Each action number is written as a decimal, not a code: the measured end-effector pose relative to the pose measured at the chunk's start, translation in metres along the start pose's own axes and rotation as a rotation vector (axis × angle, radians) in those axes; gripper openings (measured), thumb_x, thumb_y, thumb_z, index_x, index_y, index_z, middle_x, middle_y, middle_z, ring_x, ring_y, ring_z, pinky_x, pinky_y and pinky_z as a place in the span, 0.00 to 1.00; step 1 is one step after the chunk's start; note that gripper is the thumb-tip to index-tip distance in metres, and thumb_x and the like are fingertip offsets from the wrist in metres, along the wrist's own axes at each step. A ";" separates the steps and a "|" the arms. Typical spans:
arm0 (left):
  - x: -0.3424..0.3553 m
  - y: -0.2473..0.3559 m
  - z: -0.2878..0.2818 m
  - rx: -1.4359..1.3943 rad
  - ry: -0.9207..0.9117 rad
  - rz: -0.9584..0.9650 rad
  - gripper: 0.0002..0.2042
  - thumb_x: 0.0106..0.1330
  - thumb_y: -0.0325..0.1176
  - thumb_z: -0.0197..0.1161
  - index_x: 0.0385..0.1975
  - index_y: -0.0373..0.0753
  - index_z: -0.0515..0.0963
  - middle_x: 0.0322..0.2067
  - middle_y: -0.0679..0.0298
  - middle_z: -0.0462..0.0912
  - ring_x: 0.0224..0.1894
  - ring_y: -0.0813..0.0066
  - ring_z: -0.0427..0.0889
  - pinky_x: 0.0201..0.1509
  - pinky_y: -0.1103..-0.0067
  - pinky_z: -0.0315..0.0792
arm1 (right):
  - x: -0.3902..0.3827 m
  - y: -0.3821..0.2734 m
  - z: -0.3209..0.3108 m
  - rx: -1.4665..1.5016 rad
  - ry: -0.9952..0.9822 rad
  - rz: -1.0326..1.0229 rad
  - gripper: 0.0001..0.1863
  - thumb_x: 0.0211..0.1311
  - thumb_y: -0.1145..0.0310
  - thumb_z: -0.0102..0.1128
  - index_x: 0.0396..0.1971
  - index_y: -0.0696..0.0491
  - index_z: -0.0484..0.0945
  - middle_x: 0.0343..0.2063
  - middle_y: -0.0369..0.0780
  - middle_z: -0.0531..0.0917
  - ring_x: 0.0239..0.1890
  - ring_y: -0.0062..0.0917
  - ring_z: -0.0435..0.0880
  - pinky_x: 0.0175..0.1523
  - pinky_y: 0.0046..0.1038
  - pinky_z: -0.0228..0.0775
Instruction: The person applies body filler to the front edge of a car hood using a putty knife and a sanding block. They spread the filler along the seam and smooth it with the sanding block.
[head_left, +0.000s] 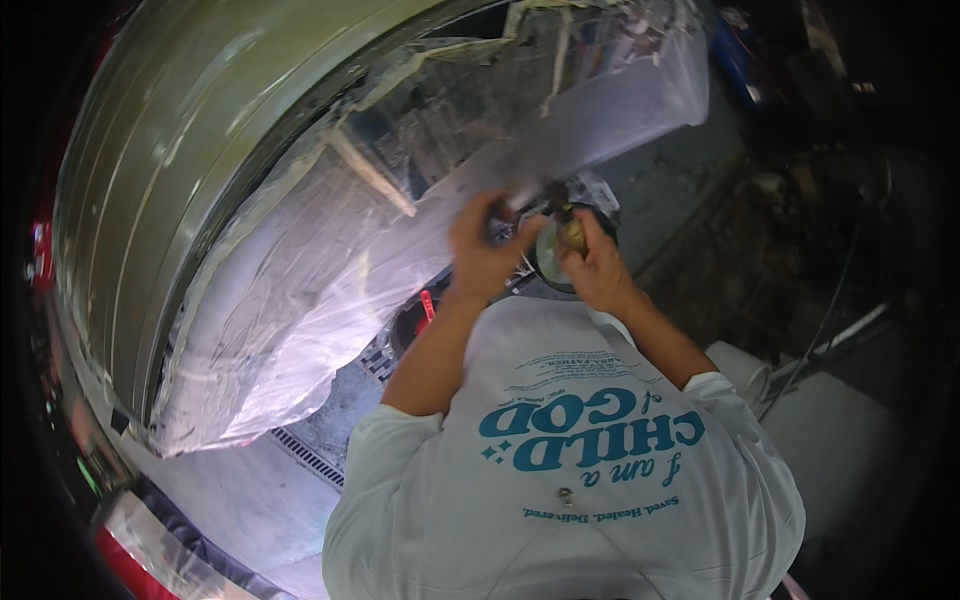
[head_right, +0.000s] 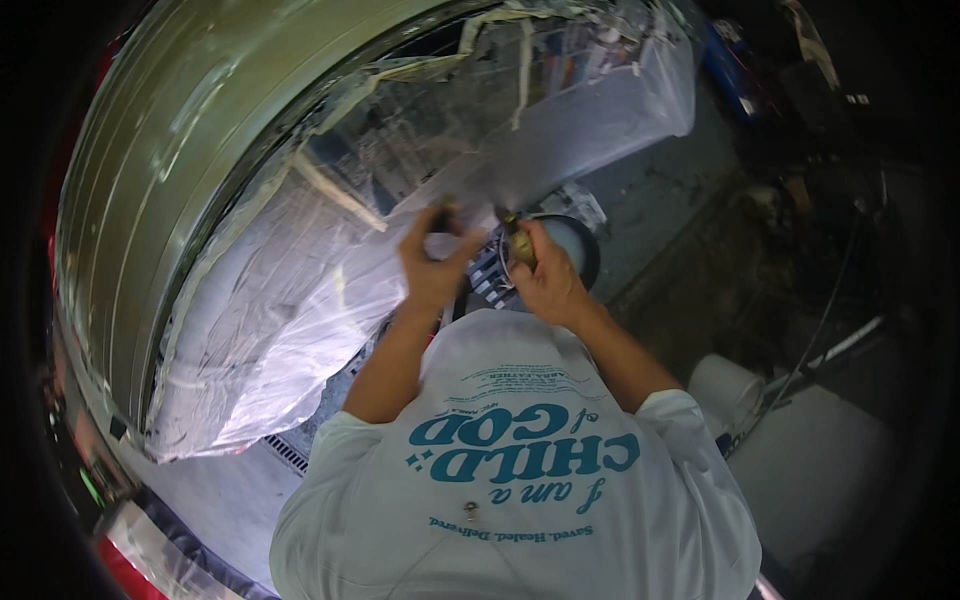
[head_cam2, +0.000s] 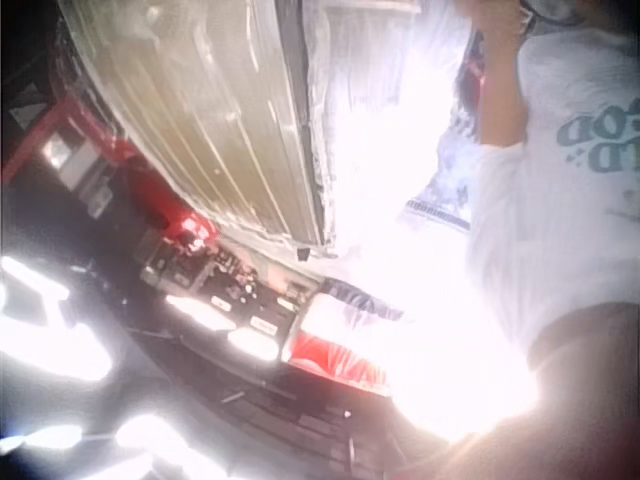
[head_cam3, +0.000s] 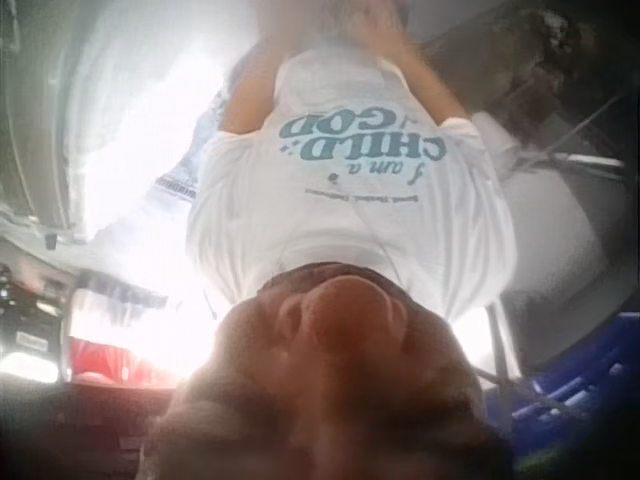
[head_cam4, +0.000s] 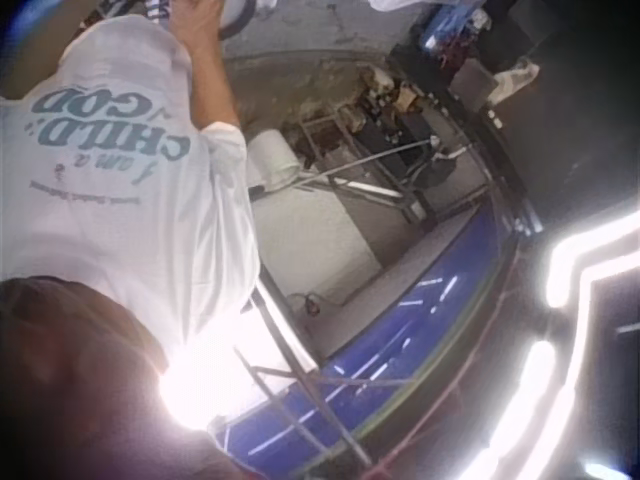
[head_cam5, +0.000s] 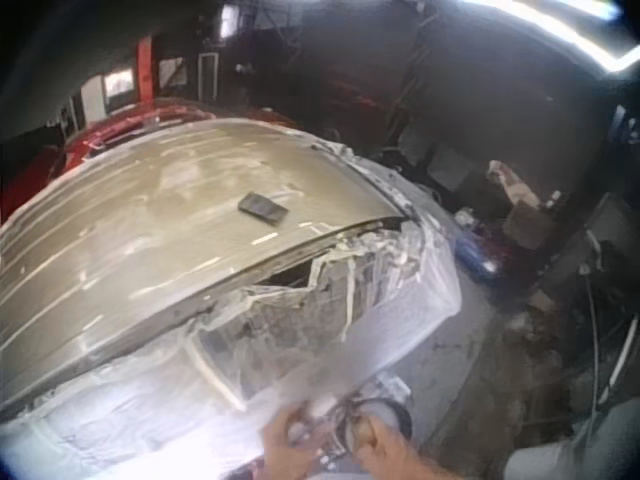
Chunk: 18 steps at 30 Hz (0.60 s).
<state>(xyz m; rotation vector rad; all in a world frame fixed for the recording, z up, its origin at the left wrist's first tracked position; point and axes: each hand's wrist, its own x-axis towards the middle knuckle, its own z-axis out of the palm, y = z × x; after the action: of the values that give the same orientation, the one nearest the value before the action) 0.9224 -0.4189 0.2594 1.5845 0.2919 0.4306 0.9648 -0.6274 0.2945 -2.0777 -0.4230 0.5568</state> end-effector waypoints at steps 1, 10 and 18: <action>0.009 -0.019 -0.011 -0.024 0.118 0.100 0.21 0.59 0.32 0.80 0.50 0.36 0.82 0.34 0.65 0.84 0.38 0.77 0.83 0.47 0.78 0.78 | 0.001 0.004 -0.003 -0.008 0.058 0.010 0.22 0.73 0.70 0.56 0.64 0.56 0.66 0.38 0.36 0.81 0.36 0.24 0.80 0.40 0.32 0.75; 0.140 0.022 -0.133 -0.225 0.722 0.491 0.18 0.76 0.40 0.55 0.53 0.31 0.78 0.45 0.58 0.82 0.45 0.67 0.81 0.56 0.72 0.72 | -0.055 0.049 -0.109 0.447 0.832 0.321 0.15 0.79 0.59 0.57 0.54 0.54 0.71 0.29 0.35 0.80 0.24 0.17 0.76 0.28 0.23 0.69; 0.209 0.019 -0.108 0.206 0.721 0.265 0.22 0.81 0.45 0.48 0.54 0.28 0.76 0.46 0.53 0.81 0.46 0.63 0.77 0.54 0.70 0.71 | -0.059 0.111 -0.148 0.325 0.720 0.465 0.11 0.77 0.63 0.60 0.46 0.55 0.75 0.32 0.34 0.81 0.24 0.15 0.77 0.29 0.21 0.69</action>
<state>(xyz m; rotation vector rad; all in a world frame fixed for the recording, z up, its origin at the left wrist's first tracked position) 1.0597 -0.2313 0.3011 1.6250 0.6922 1.2132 1.0040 -0.8178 0.2847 -1.8956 0.5433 0.0922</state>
